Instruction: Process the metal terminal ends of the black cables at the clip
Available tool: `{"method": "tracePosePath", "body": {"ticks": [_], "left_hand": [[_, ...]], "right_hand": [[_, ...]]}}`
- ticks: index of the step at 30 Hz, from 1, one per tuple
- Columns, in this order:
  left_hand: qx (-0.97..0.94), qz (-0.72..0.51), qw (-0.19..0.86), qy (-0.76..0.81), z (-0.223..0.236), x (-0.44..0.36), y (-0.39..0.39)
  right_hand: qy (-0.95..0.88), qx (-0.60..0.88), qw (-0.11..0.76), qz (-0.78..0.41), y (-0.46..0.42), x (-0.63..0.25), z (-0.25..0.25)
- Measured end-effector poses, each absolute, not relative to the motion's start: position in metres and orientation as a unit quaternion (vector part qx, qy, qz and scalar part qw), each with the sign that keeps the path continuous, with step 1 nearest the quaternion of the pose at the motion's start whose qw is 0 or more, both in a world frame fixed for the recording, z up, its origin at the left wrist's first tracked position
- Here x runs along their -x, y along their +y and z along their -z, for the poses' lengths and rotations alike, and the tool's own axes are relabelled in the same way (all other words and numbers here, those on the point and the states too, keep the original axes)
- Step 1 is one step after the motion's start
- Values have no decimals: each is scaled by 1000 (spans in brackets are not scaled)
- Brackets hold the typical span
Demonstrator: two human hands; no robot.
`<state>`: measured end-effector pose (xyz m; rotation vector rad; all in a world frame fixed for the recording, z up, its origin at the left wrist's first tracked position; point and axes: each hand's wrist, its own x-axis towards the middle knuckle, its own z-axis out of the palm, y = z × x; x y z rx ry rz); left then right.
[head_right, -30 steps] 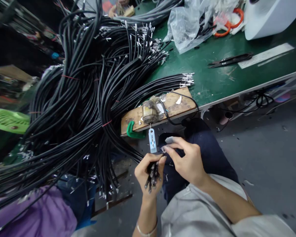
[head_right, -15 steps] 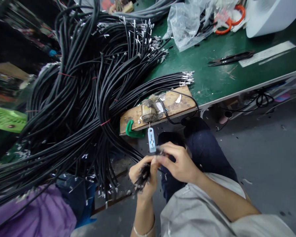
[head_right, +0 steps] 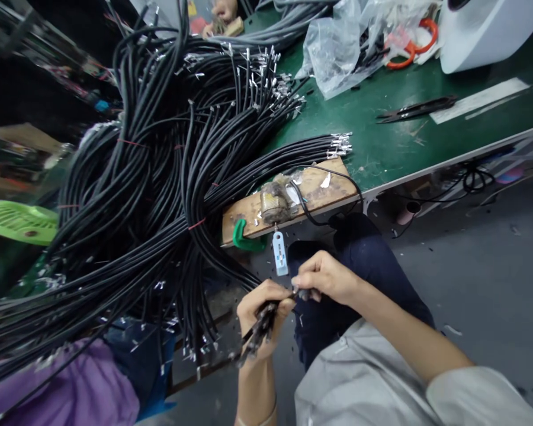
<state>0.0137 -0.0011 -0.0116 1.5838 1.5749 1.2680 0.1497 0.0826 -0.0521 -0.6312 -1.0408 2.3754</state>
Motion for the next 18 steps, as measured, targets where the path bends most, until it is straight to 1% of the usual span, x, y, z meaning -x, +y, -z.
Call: {"method": "tracePosePath", "body": {"ticks": [4,7,9,12,18], "left_hand": [[-574,-516,262,579,15,-17,-3],[-558,-551,247,569,17,-14,-3],[-546,-567,236,570,20,-13,-1],[-536,-568,235,579,22,-14,3],[-536,-530,274,597,23,-18,7]], "right_hand": [[-407,300,321,-801,111,-149,43],[-452,277,345,-775,118,-140,32],[-440,250,347,-790,116,-131,27],[-371,235,360,-823,109,-123,25],[-269,182,364,-873,103,-118,28]]}}
